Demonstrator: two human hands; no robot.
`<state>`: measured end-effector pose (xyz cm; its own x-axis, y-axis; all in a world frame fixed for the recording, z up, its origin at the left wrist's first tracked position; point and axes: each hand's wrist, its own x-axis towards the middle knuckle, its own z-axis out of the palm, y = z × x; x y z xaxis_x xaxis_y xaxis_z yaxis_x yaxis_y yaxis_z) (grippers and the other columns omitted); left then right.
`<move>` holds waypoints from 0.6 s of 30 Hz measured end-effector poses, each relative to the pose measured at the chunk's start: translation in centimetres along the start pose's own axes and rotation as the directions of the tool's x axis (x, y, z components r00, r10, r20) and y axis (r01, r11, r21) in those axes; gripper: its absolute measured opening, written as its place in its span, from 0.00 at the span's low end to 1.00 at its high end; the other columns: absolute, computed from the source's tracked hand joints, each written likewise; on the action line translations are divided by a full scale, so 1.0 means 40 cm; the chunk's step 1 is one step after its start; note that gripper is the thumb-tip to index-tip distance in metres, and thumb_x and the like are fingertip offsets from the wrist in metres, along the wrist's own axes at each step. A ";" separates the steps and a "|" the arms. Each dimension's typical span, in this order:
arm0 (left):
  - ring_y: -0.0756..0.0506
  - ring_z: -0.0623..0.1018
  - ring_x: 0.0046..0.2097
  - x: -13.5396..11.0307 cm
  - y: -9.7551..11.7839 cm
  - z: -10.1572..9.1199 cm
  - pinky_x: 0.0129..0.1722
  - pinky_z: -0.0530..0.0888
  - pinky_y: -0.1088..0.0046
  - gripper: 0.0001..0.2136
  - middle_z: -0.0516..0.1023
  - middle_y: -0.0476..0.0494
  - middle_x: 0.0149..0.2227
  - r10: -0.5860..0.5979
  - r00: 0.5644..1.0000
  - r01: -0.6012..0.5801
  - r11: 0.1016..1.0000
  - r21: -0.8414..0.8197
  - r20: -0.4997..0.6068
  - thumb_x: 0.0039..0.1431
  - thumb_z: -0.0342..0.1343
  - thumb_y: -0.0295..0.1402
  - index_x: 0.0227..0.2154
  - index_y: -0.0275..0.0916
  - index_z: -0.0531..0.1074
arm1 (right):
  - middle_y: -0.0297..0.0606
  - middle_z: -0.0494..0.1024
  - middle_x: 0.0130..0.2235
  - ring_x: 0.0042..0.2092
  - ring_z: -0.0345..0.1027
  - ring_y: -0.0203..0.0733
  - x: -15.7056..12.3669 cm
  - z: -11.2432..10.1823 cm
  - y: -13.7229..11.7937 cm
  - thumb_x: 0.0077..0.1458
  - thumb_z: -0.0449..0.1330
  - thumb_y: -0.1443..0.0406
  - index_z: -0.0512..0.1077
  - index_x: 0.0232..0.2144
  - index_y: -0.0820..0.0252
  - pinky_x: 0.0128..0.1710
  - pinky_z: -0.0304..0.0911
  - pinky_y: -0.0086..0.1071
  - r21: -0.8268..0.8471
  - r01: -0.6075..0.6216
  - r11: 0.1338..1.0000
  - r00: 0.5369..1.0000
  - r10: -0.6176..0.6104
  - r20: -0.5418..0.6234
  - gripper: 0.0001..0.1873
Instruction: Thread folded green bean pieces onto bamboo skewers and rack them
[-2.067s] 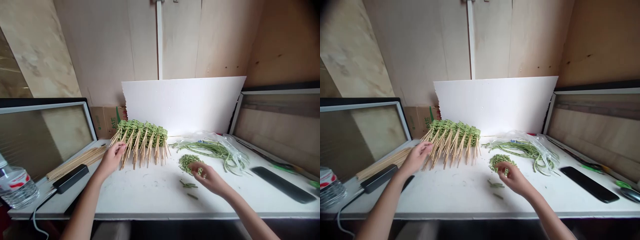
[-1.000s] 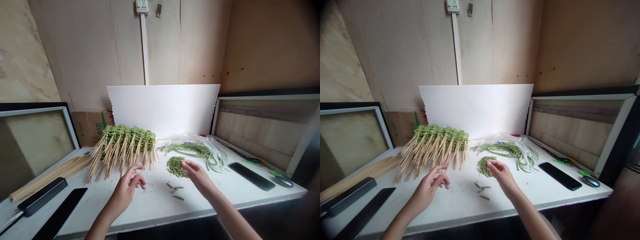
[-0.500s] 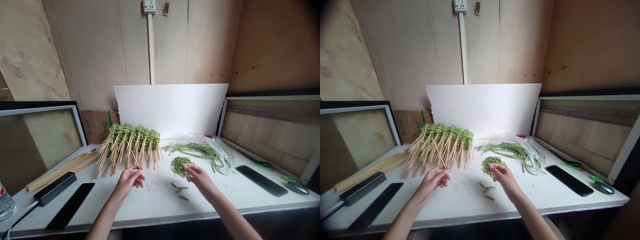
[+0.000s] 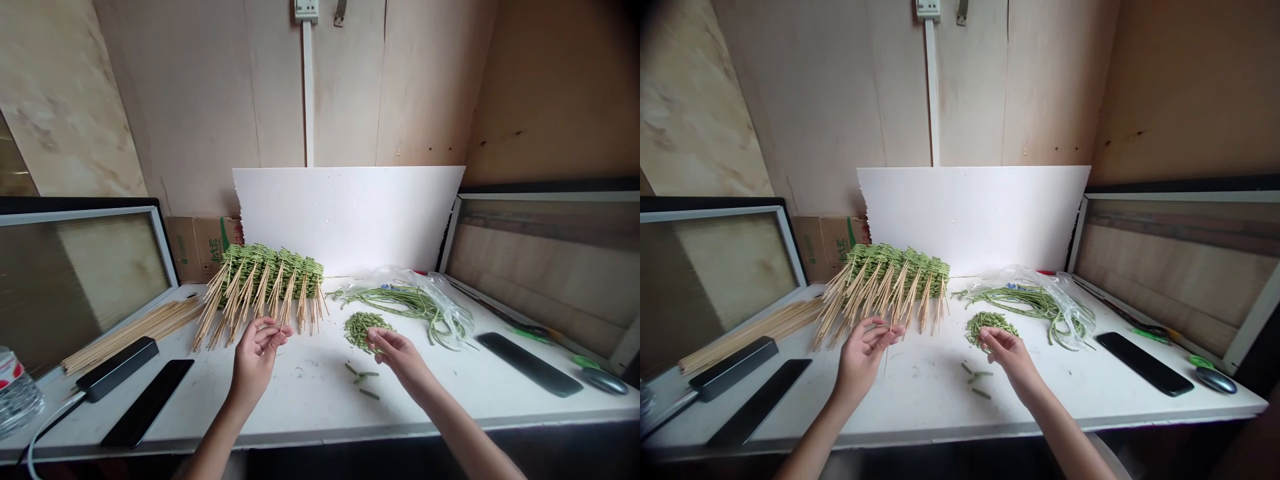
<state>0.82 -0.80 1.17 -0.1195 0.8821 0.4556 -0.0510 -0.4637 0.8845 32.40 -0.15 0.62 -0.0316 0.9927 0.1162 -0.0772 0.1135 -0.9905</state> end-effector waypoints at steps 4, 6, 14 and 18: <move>0.39 0.85 0.43 -0.013 -0.033 0.017 0.46 0.82 0.61 0.16 0.85 0.38 0.38 0.042 0.999 -0.041 0.996 0.077 -0.013 0.65 0.61 0.45 0.45 0.37 0.72 | 0.37 0.73 0.32 0.35 0.61 0.40 -0.002 0.003 -0.011 0.49 0.71 0.44 0.82 0.34 0.59 0.32 0.59 0.32 -0.001 -0.001 1.000 1.000 0.001 -0.019 0.25; 0.41 0.85 0.41 -0.018 -0.071 0.026 0.45 0.81 0.63 0.15 0.84 0.40 0.36 0.004 1.000 -0.006 0.995 0.100 0.015 0.66 0.59 0.45 0.43 0.36 0.73 | 0.37 0.73 0.31 0.35 0.61 0.40 -0.001 0.001 -0.011 0.49 0.71 0.45 0.82 0.34 0.58 0.32 0.59 0.32 0.000 -0.002 1.000 1.000 0.002 -0.015 0.24; 0.52 0.70 0.20 -0.040 -0.173 0.038 0.22 0.66 0.76 0.18 0.77 0.48 0.28 -0.137 0.970 0.081 0.962 0.262 0.200 0.68 0.56 0.48 0.39 0.35 0.77 | 0.40 0.80 0.37 0.40 0.69 0.43 0.010 -0.015 0.006 0.51 0.72 0.48 0.82 0.39 0.56 0.34 0.64 0.31 0.055 0.019 0.998 0.999 -0.017 -0.045 0.21; 0.47 0.79 0.30 -0.046 -0.113 0.045 0.30 0.73 0.74 0.16 0.80 0.44 0.29 -0.068 0.970 -0.016 0.940 0.341 0.235 0.67 0.58 0.44 0.40 0.36 0.80 | 0.44 0.83 0.39 0.44 0.74 0.48 0.006 -0.006 0.008 0.46 0.76 0.49 0.83 0.40 0.57 0.36 0.68 0.33 0.164 0.011 0.986 0.994 0.006 -0.105 0.24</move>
<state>3.06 -0.17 -3.47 0.1207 0.9064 0.4049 0.2919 -0.4222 0.8582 32.62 0.15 0.30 0.0723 0.9922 0.1018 -0.2399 0.1164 -0.9638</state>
